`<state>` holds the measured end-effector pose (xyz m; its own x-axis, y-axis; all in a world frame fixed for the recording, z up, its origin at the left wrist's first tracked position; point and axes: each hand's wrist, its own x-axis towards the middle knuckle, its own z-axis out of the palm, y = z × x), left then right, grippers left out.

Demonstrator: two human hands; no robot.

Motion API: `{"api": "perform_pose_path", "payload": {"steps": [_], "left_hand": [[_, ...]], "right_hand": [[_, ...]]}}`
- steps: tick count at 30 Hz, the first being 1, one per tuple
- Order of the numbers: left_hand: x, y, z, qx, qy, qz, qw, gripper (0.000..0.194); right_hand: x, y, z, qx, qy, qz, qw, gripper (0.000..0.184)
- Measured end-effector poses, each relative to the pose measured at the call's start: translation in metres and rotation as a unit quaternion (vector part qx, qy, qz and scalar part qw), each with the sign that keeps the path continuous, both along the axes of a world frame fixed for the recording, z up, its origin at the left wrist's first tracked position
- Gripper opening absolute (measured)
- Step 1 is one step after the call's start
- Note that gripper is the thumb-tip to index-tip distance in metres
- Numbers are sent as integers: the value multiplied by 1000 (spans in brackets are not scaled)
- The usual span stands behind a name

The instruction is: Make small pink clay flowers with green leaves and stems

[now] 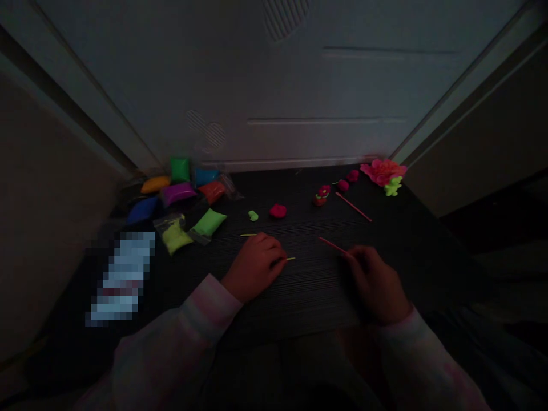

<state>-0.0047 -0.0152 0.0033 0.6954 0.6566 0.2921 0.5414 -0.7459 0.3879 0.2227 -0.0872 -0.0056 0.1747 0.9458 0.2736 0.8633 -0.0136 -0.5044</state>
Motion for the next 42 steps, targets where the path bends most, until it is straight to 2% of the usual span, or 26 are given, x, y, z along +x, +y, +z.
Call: {"api": "perform_pose_path", "payload": {"steps": [2, 6, 9, 17, 22, 27, 29, 32, 36, 38, 42], "left_hand": [[4, -2, -2, -4, -20, 14, 1000, 10], [13, -7, -3, -25, -32, 41, 998, 11], [18, -10, -3, -38, -26, 49, 998, 12], [5, -4, 0, -45, -76, 41, 995, 12], [-6, -1, 2, -11, -92, 17, 996, 21], [-9, -1, 3, 7, -81, -4, 997, 21], [-8, -2, 2, -11, -82, 7, 997, 20], [-6, -2, 3, -81, -76, 18, 994, 19], [-3, 0, 7, -163, -19, 27, 986, 15], [-3, 1, 9, -182, -2, 42, 982, 15], [-3, 1, 12, -198, 18, 53, 979, 18]], "right_hand": [[-4, -6, 1, 4, 6, 15, 1000, 11], [-13, -14, 1, 12, -5, 105, 994, 16], [-17, -16, 0, 0, -15, 145, 989, 23], [-21, -23, -1, -26, -19, 145, 989, 31], [-40, -26, -3, -19, -52, 160, 986, 38], [-57, -25, -4, -39, -112, 167, 979, 42], [-59, -24, -3, -47, -121, 174, 976, 43], [-59, -24, -3, -50, -117, 172, 977, 44], [-59, -25, 0, -56, -78, 183, 978, 45], [-58, -22, 4, -61, -40, 178, 981, 38], [-52, -7, 18, -110, 26, 122, 986, 20]]}}
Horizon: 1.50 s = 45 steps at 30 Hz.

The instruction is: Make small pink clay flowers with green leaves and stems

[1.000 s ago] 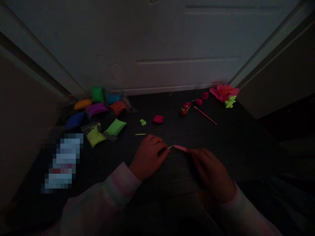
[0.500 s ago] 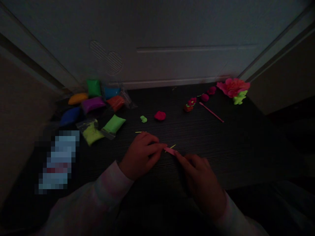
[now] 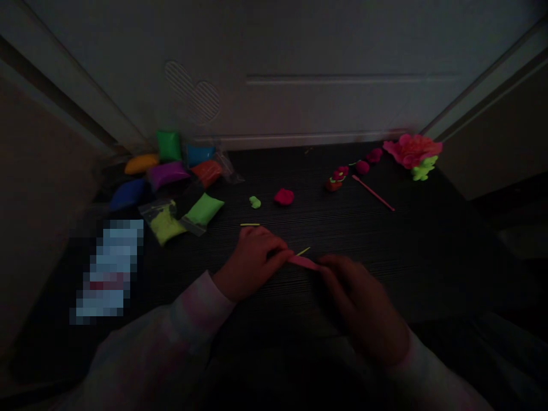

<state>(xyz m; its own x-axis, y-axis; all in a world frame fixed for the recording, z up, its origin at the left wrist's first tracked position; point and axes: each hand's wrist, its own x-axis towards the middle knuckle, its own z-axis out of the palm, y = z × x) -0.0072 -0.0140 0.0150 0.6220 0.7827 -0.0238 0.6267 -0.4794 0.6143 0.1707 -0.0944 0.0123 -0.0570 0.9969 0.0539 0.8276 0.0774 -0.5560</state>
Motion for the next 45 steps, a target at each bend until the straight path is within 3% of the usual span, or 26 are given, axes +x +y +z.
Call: {"api": "perform_pose_path", "payload": {"steps": [6, 11, 15, 24, 30, 35, 45], "left_hand": [[2, -2, -3, 29, 33, -9, 999, 27], [6, -3, -4, 59, 55, -6, 997, 32], [7, -5, -4, 87, 61, -7, 994, 34], [11, -7, -7, 125, 78, -5, 989, 36], [10, -7, -4, 104, 57, 1, 993, 36], [8, -5, -4, 89, 30, 45, 995, 33], [4, -3, -9, 82, 10, 56, 995, 27]], "right_hand": [[10, 23, 11, -70, -77, 26, 994, 23], [7, 17, 7, -28, -61, 60, 996, 19], [9, 16, 8, -12, -109, 99, 989, 21], [12, 47, 35, -235, -163, 124, 950, 24], [17, 60, 40, -235, -142, 155, 949, 24], [25, 63, 36, -241, -128, 165, 948, 27], [22, 72, 34, -239, -170, 172, 940, 30]]}}
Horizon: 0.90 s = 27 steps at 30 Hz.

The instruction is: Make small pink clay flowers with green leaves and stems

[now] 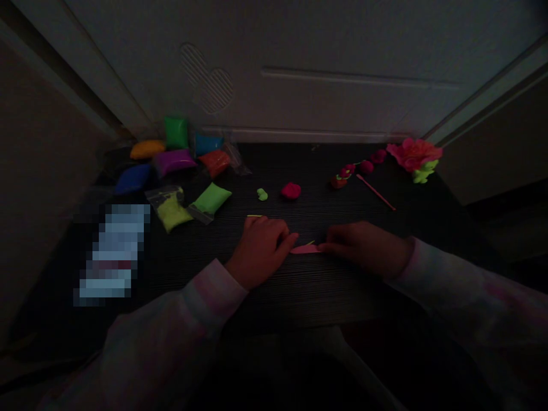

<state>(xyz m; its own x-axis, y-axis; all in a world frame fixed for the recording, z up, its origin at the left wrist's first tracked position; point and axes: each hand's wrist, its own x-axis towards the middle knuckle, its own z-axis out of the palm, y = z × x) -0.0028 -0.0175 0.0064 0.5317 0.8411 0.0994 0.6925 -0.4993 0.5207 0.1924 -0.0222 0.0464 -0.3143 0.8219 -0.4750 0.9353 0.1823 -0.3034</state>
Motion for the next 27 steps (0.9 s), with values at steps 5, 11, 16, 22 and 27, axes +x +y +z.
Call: {"api": "perform_pose_path", "payload": {"steps": [5, 11, 16, 22, 27], "left_hand": [[0, 0, 0, 0, 5, -5, 1000, 26], [0, -2, 0, 17, 30, -19, 999, 27], [1, -2, -2, 38, 52, -30, 998, 27], [2, -4, -3, 32, 49, -23, 998, 29], [1, -3, -2, 10, 11, -4, 1000, 26]], "right_hand": [[0, 2, -1, -2, -4, 10, 1000, 30], [-1, 4, -2, 2, -21, 6, 1000, 28], [-4, 8, -2, 4, -50, 17, 999, 31], [-10, 14, 0, -25, -90, 27, 995, 37], [-8, 4, 3, -7, -69, 20, 997, 29]]}}
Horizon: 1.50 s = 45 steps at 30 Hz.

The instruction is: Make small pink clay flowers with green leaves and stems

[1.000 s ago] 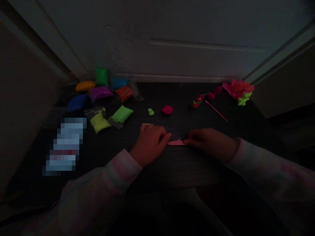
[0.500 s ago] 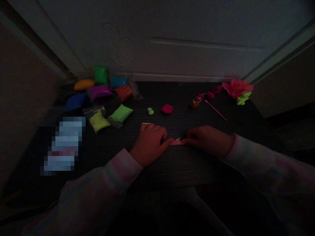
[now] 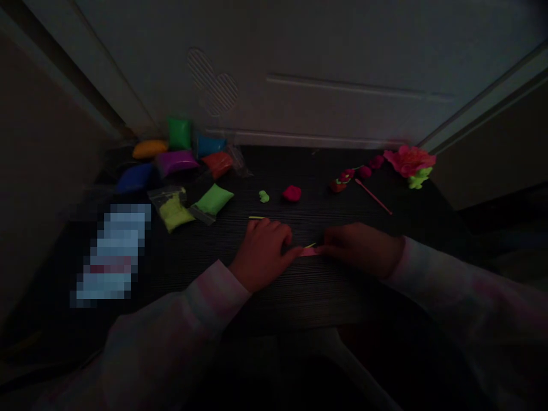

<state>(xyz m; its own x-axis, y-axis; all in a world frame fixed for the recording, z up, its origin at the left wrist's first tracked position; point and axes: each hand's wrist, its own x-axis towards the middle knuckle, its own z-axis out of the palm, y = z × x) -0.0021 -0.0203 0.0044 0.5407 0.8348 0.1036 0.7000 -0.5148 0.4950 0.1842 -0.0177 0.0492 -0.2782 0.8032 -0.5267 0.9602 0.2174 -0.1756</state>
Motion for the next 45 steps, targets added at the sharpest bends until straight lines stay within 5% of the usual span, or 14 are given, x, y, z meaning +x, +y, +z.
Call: {"api": "perform_pose_path", "payload": {"steps": [9, 20, 45], "left_hand": [[-1, 4, 2, -14, -44, 39, 998, 22], [-1, 3, 2, -1, -9, 18, 1000, 21], [-1, 4, -1, 12, 7, 14, 1000, 23]], "right_hand": [[19, -24, -1, 2, 100, -5, 995, 27], [18, -15, 5, -14, 29, -43, 999, 26], [2, 1, 7, -45, -94, 33, 994, 35]]}}
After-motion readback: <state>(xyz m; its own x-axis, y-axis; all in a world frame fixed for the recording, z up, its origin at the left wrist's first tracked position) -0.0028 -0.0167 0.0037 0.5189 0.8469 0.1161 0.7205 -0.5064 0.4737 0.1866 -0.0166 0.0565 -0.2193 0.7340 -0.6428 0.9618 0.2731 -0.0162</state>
